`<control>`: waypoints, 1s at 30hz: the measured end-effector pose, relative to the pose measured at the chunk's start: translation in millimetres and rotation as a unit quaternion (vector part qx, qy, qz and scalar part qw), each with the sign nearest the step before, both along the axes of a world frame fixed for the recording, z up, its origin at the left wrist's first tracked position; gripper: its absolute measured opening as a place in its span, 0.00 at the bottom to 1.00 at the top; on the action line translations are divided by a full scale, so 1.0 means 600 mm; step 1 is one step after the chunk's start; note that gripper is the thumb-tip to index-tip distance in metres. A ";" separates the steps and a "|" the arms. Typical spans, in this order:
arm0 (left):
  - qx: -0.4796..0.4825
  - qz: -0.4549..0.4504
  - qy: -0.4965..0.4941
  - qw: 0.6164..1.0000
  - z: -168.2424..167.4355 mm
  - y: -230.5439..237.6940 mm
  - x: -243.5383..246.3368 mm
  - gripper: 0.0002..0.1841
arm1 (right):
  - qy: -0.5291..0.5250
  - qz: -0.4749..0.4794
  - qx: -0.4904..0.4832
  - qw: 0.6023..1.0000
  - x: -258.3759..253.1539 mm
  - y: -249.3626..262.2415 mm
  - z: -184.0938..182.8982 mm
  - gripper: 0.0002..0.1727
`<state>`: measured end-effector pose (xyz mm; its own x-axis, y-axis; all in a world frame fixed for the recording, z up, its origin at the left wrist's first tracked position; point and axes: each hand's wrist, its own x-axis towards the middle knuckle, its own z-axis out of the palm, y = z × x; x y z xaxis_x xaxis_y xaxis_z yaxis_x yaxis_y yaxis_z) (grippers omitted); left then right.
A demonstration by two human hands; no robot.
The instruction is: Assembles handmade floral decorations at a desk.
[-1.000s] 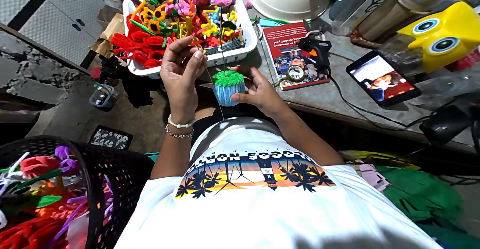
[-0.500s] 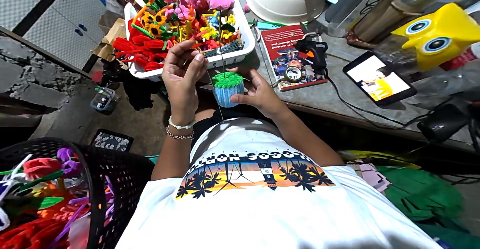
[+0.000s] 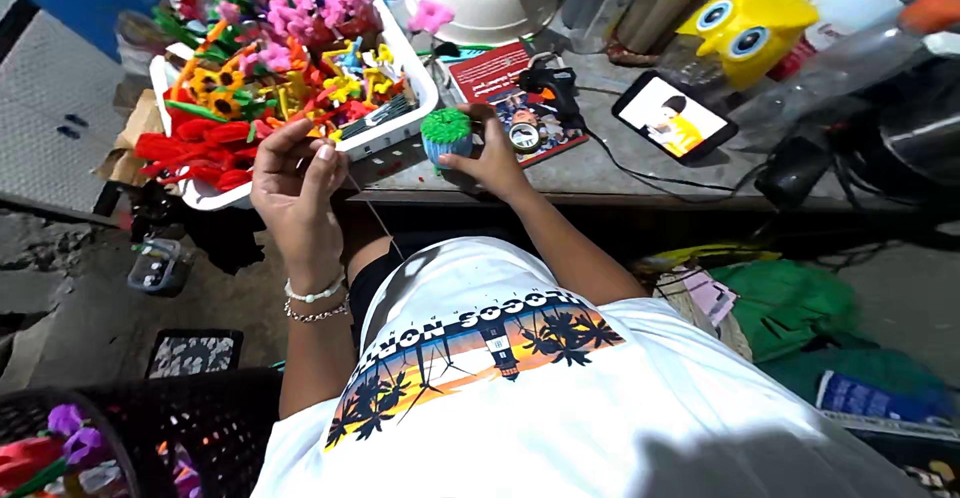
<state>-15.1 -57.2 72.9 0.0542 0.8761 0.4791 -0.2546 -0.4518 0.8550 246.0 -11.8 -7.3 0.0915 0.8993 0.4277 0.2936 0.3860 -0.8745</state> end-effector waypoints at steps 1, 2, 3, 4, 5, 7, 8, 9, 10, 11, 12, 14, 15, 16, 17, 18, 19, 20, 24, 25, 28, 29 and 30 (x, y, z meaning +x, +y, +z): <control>0.004 -0.002 0.006 1.000 -0.002 0.002 -0.001 0.21 | -0.018 -0.010 0.000 1.000 0.001 0.002 -0.002 0.47; 0.005 -0.003 0.008 1.000 -0.002 0.004 0.000 0.20 | -0.035 -0.019 -0.004 0.999 0.002 0.003 -0.004 0.46; 0.003 -0.001 0.007 1.000 -0.002 0.005 0.001 0.19 | -0.047 -0.024 -0.007 0.999 0.002 0.004 -0.005 0.46; 0.000 0.000 0.009 1.000 -0.001 0.005 0.002 0.19 | -0.053 -0.027 -0.009 0.998 0.002 0.005 -0.007 0.45; -0.003 0.002 0.009 1.000 0.000 0.005 0.004 0.18 | -0.052 -0.028 -0.008 0.998 0.001 0.007 -0.012 0.45; -0.005 0.002 0.014 1.000 0.002 0.005 0.006 0.17 | -0.045 -0.025 -0.012 0.999 0.001 0.012 -0.019 0.46; -0.001 -0.001 0.017 1.000 0.002 0.006 0.006 0.17 | -0.044 -0.022 -0.017 0.999 0.001 0.012 -0.020 0.46; 0.005 -0.007 0.018 1.000 0.000 0.007 0.007 0.17 | -0.046 -0.021 -0.017 0.999 0.001 0.012 -0.020 0.46; 0.009 -0.012 0.019 1.000 -0.002 0.007 0.007 0.16 | -0.050 -0.022 -0.016 0.998 0.001 0.012 -0.020 0.46; 0.012 -0.017 0.021 1.000 -0.003 0.007 0.008 0.16 | -0.053 -0.022 -0.015 0.998 0.001 0.012 -0.021 0.46; 0.013 -0.021 0.022 0.999 -0.003 0.007 0.010 0.16 | -0.054 -0.020 -0.015 0.998 0.002 0.012 -0.021 0.46; 0.016 -0.026 0.026 0.999 -0.004 0.008 0.012 0.15 | -0.063 -0.018 -0.018 0.998 0.004 0.012 -0.022 0.46; 0.017 -0.027 0.029 0.999 -0.004 0.008 0.013 0.15 | -0.071 -0.018 -0.024 0.997 0.005 0.012 -0.022 0.47; 0.018 -0.028 0.034 0.999 -0.004 0.008 0.012 0.14 | -0.078 -0.018 -0.030 0.996 0.005 0.012 -0.020 0.47; 0.019 -0.028 0.038 0.999 -0.005 0.009 0.012 0.14 | -0.083 -0.017 -0.037 0.996 0.005 0.012 -0.018 0.48; 0.020 -0.027 0.042 0.999 -0.005 0.009 0.011 0.14 | -0.087 -0.016 -0.044 0.995 0.005 0.011 -0.016 0.48; 0.022 -0.028 0.047 0.998 -0.007 0.009 0.011 0.14 | -0.091 -0.016 -0.052 0.994 0.005 0.011 -0.014 0.49; 0.025 -0.029 0.053 0.998 -0.009 0.009 0.011 0.13 | -0.096 -0.017 -0.060 0.993 0.006 0.009 -0.011 0.49; 0.041 -0.036 0.090 0.994 -0.016 0.007 0.009 0.13 | -0.097 -0.025 -0.056 0.993 0.011 -0.001 0.004 0.49; 0.045 -0.038 0.101 0.993 -0.019 0.006 0.010 0.12 | -0.098 -0.035 -0.056 0.993 0.013 -0.007 0.016 0.47; 0.056 -0.045 0.138 0.988 -0.030 0.005 0.010 0.11 | -0.114 -0.091 -0.022 0.989 0.018 -0.027 0.046 0.38; 0.058 -0.044 0.153 0.986 -0.033 0.005 0.010 0.10 | -0.116 -0.108 0.002 0.987 0.019 -0.032 0.053 0.34; 0.059 -0.044 0.166 0.983 -0.035 0.005 0.011 0.10 | -0.114 -0.119 0.030 0.986 0.020 -0.036 0.059 0.30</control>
<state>-8.5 -54.3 52.0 0.2978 0.8006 0.5199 -0.0127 -0.5413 0.8407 257.9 -33.7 28.3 0.1930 0.8357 0.5141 0.5681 0.3320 -0.7530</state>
